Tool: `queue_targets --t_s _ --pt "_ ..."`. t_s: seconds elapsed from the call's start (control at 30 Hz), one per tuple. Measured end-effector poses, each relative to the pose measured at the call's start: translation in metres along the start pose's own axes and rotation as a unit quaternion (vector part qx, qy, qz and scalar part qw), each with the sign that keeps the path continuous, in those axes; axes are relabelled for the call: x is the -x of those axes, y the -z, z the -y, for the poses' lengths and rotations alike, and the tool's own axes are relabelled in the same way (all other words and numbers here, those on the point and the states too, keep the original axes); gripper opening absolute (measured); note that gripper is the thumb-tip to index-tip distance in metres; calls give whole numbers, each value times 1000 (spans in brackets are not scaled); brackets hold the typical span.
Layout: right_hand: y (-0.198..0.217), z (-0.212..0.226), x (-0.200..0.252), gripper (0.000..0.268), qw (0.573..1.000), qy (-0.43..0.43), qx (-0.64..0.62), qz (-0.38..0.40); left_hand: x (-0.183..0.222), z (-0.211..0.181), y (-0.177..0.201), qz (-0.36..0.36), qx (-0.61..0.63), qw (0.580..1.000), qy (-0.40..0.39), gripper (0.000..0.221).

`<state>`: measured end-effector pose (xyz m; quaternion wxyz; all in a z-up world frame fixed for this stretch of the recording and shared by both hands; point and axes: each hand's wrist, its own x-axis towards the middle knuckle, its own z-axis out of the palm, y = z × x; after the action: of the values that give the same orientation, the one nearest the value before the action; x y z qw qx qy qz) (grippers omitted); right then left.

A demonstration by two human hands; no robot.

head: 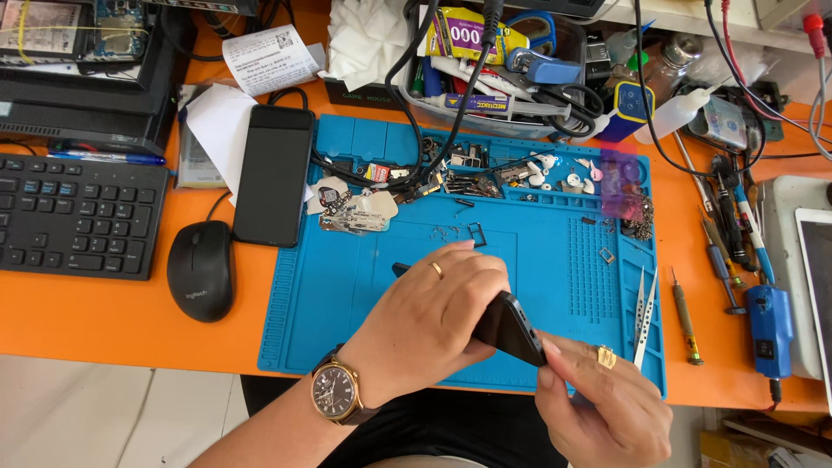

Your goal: The person uses a screwdriver and tweezers to remove screws and small components from the back of a disassembled smartphone. They then pick up the phone, inspect the internal components, and attempt to align the back cover with the device body.

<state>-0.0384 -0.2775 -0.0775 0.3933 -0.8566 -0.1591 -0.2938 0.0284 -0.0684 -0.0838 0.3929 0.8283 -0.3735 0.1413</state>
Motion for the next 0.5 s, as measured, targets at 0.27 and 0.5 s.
queue_targets --t_s 0.27,0.5 --pt "29 -1 9 15 993 -62 64 71 -7 -11 -6 -41 -54 995 -68 28" --pt "41 10 -14 5 992 -23 57 109 1 -13 -17 -44 -101 988 -109 28"
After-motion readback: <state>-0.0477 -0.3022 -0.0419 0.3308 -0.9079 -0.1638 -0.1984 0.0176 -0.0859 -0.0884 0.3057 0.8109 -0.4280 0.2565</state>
